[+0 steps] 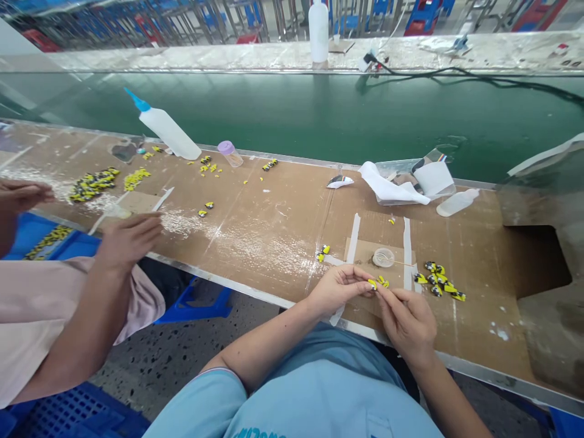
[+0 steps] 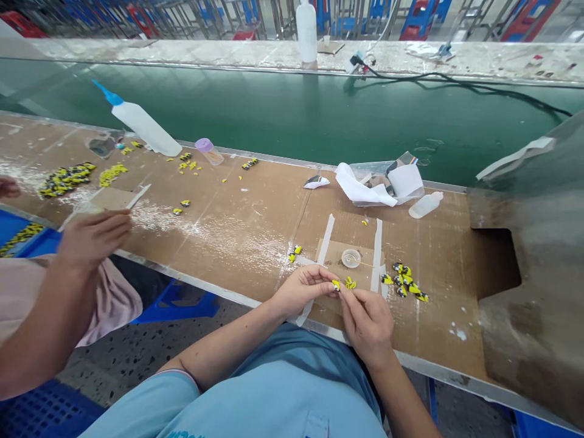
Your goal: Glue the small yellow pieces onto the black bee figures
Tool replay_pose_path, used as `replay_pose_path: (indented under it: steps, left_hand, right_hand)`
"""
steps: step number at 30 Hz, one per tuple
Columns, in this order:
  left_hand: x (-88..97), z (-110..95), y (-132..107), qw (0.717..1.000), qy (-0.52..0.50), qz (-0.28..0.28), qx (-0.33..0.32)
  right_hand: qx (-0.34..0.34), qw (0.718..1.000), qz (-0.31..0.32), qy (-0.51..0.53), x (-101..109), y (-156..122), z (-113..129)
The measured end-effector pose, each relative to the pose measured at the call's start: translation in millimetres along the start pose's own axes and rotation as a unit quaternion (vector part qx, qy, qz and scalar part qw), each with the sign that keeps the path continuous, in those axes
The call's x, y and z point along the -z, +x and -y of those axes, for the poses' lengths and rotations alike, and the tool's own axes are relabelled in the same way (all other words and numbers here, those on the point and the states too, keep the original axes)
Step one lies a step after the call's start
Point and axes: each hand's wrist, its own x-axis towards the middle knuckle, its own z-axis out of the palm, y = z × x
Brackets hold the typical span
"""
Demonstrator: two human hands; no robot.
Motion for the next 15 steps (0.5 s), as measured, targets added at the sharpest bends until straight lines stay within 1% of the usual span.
replay_pose_path:
  steps: [5,11,15]
  left_hand:
    - [0.4,1.2,1.1,1.000,0.003,0.001,0.005]
    - [-0.6,3.1,1.5,1.000,-0.003,-0.012,0.019]
    - [-1.8,3.1,1.4,0.999,0.000,-0.024,0.023]
  right_hand:
    - [0.003,1.000,-0.001,-0.022,1.1,1.2,1.3]
    - [0.044,0.999,0.003,-0.005,1.4,-0.5,-0.3]
    - [0.076,0.997,0.018,0.004,3.2,-0.4,-4.0]
